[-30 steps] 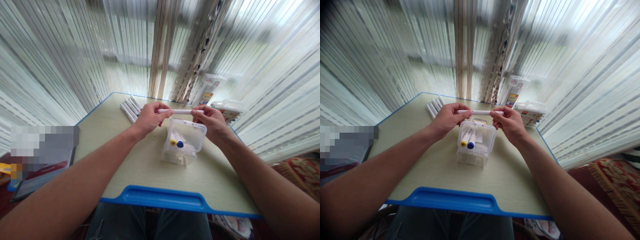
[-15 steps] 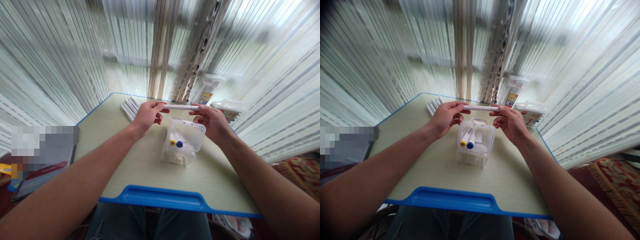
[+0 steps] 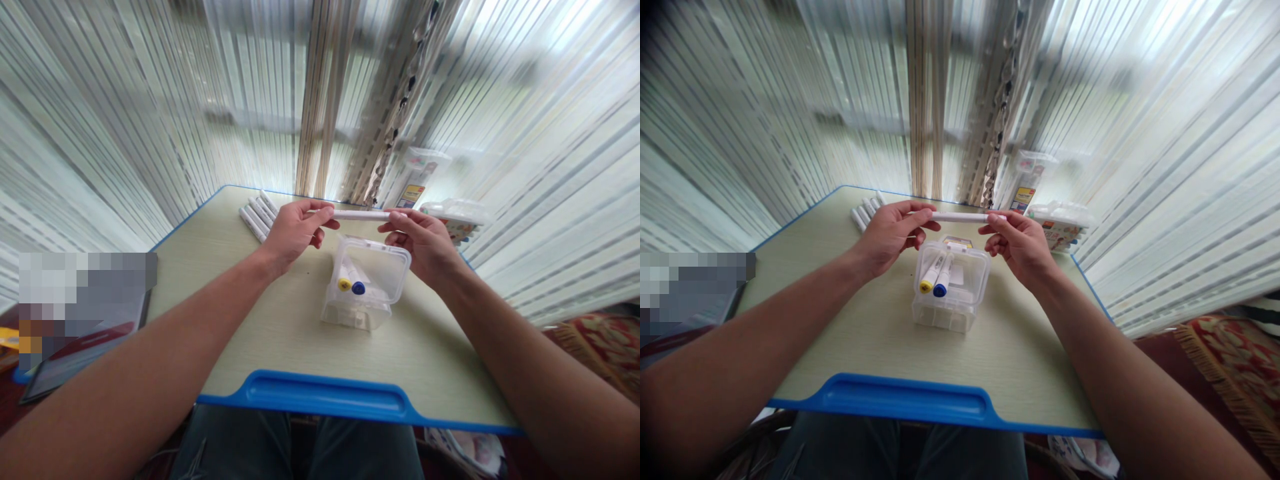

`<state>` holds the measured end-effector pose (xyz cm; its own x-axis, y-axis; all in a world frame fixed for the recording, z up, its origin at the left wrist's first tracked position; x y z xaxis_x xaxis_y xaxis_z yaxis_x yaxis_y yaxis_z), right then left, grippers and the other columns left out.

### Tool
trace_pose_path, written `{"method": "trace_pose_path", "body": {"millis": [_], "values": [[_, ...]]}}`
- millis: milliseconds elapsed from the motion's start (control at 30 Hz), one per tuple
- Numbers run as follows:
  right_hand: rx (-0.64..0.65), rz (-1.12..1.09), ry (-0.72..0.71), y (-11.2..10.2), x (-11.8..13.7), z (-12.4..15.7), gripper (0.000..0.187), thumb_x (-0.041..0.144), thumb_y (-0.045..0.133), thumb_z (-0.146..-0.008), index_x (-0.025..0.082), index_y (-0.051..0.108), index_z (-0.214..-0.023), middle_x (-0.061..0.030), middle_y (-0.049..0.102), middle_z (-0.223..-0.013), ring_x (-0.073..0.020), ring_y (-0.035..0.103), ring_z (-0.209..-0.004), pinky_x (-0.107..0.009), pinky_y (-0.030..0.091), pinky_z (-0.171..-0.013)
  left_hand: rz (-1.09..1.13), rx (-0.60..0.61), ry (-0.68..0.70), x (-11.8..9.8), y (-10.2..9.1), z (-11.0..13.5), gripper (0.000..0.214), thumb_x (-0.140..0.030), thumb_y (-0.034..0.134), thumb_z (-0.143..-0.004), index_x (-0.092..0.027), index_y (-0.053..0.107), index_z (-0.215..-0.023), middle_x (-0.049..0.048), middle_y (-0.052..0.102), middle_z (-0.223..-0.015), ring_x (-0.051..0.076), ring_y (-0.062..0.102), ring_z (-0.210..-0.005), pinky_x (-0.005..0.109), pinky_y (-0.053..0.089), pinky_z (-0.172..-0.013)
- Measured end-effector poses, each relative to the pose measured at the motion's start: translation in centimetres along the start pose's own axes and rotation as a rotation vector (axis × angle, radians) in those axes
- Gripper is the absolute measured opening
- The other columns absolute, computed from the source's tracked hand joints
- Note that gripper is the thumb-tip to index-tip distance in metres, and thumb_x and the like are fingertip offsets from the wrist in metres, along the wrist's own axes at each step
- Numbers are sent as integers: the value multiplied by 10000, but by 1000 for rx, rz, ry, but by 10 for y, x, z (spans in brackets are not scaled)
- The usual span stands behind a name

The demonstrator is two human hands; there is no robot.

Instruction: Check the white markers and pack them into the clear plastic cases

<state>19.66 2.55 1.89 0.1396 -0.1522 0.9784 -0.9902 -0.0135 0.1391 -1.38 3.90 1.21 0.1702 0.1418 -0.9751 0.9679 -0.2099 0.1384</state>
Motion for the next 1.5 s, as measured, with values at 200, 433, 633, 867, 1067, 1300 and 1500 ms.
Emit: {"method": "trace_pose_path", "body": {"millis": [200,433,633,867,1067,1300,1500], "values": [[11,41,-52,0,-3,0,291,337,873,-607,185,691,-776,-3,680,-619,-84,541,-433,-210,402,-404,-95,36,100,-1,1,0,282,-337,767,-739,-115,690,-894,31,663,-684,47,482,-452,190,392,-442],[18,62,-45,0,-3,0,273,361,854,-633,190,682,-757,-3,676,-627,-84,545,-443,-210,404,-407,-169,35,141,-2,1,1,309,-392,764,-737,-119,692,-862,35,674,-675,47,485,-452,184,371,-434],[15,3,23,1,0,1,256,374,773,-715,177,706,-865,-37,715,-715,-96,575,-463,-214,432,-414,-76,11,83,-1,0,-1,258,-367,692,-818,-114,687,-871,65,707,-761,37,470,-441,189,382,-441],[19,-55,88,-1,-1,0,228,304,586,-821,170,707,-961,-47,732,-777,-116,592,-484,-239,471,-446,18,-10,-9,3,-2,-2,265,-347,568,-909,-124,678,-999,87,725,-833,49,504,-459,188,408,-461],[7,3,48,-1,0,0,224,362,682,-776,185,705,-912,-44,724,-755,-117,588,-483,-241,461,-438,16,5,-4,1,-1,-1,264,-347,569,-907,-123,684,-987,86,728,-815,48,505,-452,187,402,-454],[14,13,-9,-1,-2,0,261,358,850,-636,187,704,-769,-11,678,-624,-83,528,-446,-209,398,-409,-117,42,96,-3,2,1,286,-379,737,-774,-113,677,-859,69,709,-720,49,496,-451,188,392,-447],[30,12,-10,0,-3,0,239,319,865,-624,178,710,-739,-1,649,-564,-84,526,-442,-203,395,-406,-171,35,136,-4,2,1,360,-436,764,-729,-110,687,-862,61,698,-698,50,491,-450,187,384,-437]]}}
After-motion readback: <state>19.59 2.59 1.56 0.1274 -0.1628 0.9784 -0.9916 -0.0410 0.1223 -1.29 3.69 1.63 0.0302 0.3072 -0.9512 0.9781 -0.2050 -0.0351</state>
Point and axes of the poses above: each hand's wrist, its own z-axis away from the middle knuckle, its own y-axis out of the palm, x = y × z, the point moved 5 cm from there along -z, towards the middle knuckle
